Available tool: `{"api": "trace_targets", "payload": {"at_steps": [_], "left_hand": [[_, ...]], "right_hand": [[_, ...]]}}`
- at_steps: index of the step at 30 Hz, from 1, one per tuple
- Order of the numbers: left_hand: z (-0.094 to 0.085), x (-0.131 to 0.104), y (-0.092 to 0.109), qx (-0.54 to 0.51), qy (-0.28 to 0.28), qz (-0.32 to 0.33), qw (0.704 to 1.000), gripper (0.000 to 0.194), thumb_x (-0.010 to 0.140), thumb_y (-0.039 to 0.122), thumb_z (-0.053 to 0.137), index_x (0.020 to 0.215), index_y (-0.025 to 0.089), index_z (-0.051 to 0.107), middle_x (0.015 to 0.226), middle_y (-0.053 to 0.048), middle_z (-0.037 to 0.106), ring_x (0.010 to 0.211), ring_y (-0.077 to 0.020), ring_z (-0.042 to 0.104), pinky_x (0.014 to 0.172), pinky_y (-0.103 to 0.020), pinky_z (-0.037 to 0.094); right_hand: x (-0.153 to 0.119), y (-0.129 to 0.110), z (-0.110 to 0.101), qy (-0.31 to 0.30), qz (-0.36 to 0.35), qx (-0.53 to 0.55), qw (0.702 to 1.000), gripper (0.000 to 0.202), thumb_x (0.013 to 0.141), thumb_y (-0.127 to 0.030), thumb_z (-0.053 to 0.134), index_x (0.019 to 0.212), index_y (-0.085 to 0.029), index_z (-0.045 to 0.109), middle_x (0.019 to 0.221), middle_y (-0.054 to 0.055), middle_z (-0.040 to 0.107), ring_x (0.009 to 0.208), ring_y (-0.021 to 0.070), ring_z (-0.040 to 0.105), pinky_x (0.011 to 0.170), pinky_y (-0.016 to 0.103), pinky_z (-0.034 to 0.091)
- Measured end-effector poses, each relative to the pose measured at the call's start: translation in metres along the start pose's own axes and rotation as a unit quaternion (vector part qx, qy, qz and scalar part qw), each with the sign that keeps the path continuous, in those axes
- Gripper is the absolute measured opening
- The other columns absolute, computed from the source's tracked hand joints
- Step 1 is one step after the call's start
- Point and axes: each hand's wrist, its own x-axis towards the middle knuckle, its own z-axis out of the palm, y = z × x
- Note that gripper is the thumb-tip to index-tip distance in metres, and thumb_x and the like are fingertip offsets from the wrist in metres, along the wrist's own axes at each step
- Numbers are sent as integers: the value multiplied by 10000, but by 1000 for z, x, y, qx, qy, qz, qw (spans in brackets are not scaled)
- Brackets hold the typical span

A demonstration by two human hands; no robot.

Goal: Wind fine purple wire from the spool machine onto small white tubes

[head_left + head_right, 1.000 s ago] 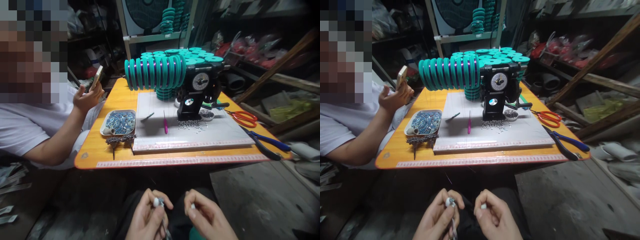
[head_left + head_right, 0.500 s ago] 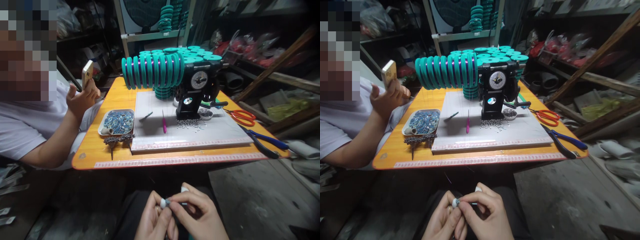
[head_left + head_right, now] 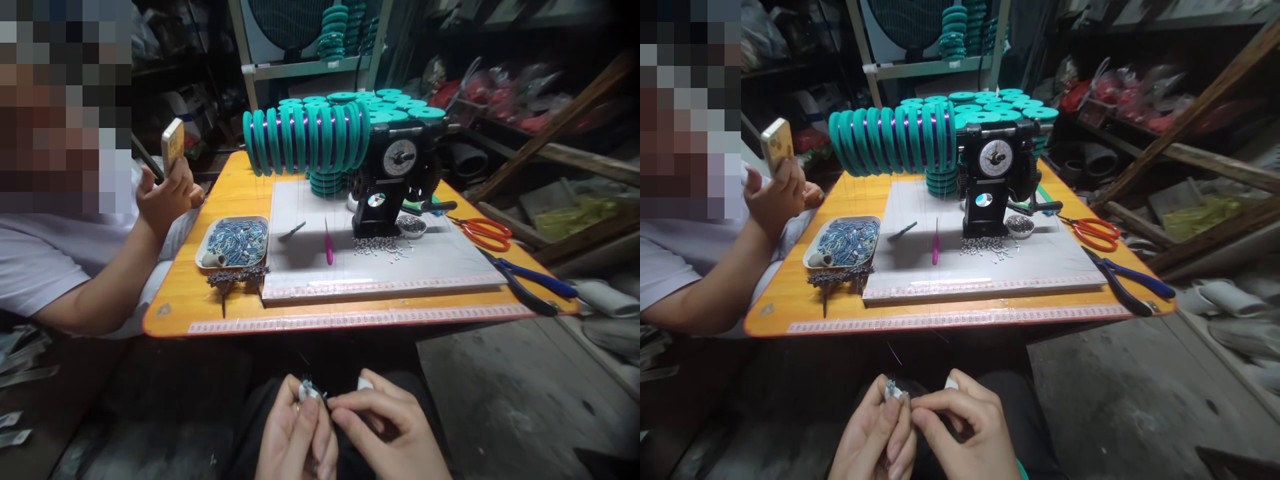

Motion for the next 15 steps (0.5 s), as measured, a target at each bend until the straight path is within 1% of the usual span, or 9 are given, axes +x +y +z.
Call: {"api": "trace_targets", "payload": {"at_steps": [6,10,15], "left_hand": [[2,-1,1,-2,-11,-14,1000,505,750,597,672,765,216,341,466,134,394,345,3,338,392,-122,297],[1,-1,0,3,-14,-16,1000,500,756,606,659,774,217,345,458,135,398,345,1,342,394,-123,305],[1,0,-2,-1,-23,-16,1000,487,766,597,653,786,218,348,457,135,400,345,-1,345,392,-118,294]], "right_hand": [[1,-2,0,-13,-2,1,1000,176,871,-272,632,821,-219,792,605,21,641,508,117,524,468,219,420],[0,-3,-1,-5,0,1,1000,174,865,-271,638,816,-216,797,610,25,650,537,126,557,480,212,448],[1,-4,-1,2,4,9,1000,173,857,-275,650,788,-211,795,608,28,652,541,127,565,464,204,449]]}}
